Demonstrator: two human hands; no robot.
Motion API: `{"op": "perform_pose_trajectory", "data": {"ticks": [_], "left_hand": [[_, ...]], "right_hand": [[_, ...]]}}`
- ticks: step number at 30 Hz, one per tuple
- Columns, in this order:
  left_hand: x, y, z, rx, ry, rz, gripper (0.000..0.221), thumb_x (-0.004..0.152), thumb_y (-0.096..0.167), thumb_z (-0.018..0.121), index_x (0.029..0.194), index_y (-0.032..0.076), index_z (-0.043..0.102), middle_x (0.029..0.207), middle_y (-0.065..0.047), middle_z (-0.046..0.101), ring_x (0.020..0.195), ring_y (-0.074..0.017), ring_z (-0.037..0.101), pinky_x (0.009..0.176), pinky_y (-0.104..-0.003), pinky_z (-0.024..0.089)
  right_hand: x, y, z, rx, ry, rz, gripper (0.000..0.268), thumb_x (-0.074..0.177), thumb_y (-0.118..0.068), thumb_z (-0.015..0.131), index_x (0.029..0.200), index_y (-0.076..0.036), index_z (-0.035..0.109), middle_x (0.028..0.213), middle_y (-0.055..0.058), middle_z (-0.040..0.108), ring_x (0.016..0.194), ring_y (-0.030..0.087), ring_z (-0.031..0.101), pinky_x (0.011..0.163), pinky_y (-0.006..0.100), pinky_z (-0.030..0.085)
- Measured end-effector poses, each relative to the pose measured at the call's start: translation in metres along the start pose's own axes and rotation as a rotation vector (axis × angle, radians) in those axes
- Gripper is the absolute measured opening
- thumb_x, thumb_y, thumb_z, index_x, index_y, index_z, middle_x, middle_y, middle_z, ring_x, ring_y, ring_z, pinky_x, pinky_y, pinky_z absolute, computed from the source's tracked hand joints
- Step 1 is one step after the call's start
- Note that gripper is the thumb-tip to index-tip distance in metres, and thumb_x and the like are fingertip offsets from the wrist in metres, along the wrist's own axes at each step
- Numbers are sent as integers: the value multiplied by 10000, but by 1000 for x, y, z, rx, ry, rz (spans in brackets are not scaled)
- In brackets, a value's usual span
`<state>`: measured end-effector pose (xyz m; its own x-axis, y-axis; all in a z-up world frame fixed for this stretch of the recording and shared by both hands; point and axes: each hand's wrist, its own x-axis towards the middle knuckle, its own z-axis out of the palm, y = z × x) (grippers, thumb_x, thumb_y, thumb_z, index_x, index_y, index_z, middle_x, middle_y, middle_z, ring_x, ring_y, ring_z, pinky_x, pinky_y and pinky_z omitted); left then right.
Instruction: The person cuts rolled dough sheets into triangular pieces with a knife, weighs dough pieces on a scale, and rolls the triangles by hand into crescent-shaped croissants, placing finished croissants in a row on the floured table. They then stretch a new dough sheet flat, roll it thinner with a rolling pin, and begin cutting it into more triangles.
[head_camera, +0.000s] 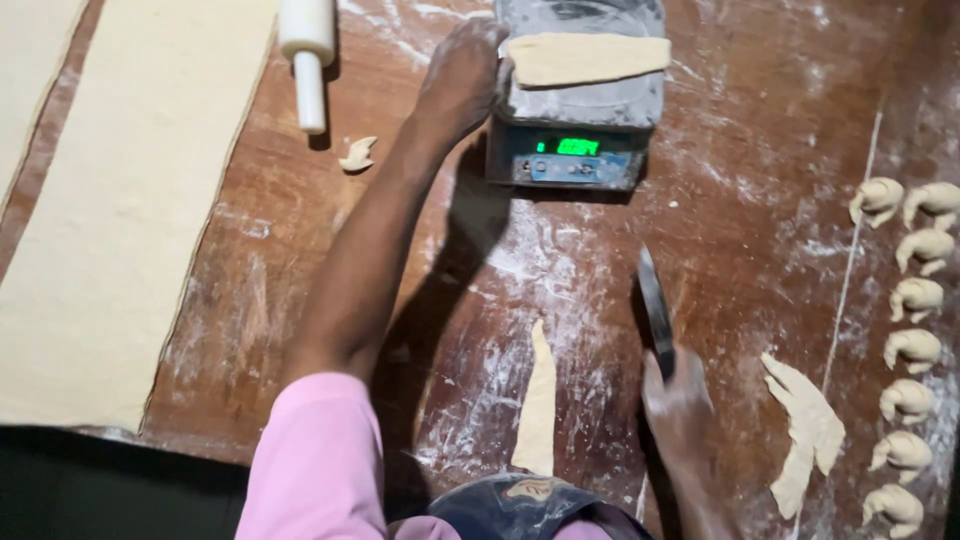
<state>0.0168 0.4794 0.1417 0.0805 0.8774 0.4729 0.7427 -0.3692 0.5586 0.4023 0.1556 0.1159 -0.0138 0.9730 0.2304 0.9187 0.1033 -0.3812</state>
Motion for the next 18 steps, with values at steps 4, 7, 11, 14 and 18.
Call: {"op": "perform_pose_trajectory", "data": {"ticks": [4,7,11,14,18], "left_hand": [[34,-8,60,104,-77,37,344,942,232,707,1169,-24,671,1211,-251,659,1189,-431,576,1029,-560,428],[46,-17,93,313,-51,27,331,858,197,699,1115,-12,684,1174,-273,664,1162,-450,572,1001,-604,425],[59,-18,78,318,-84,-208,285,792,128,742,1039,-1,684,1102,-256,685,1095,-431,629,910,-538,503],[69,-5,67,286,-156,-263,330,699,151,822,955,-5,685,996,-254,693,986,-419,675,831,-483,551],[58,58,30,-75,-65,-176,327,734,139,919,844,-9,649,808,-205,725,781,-342,748,690,-442,594]], "right_hand": [[-88,57,-3,-195,51,208,309,997,-285,644,1156,-21,618,931,176,631,821,374,654,665,476,520],[-132,88,11,-185,78,388,258,980,-274,678,1077,-44,614,916,160,637,833,391,643,691,510,509],[-142,91,20,-368,172,372,217,906,-214,717,917,-59,566,862,155,595,841,393,621,733,523,497],[-134,87,12,-351,207,336,214,887,-206,726,892,-66,564,852,146,597,831,389,623,720,519,496],[-130,78,2,-290,212,298,217,851,-208,739,901,-72,578,844,143,597,821,384,627,708,515,500]]}}
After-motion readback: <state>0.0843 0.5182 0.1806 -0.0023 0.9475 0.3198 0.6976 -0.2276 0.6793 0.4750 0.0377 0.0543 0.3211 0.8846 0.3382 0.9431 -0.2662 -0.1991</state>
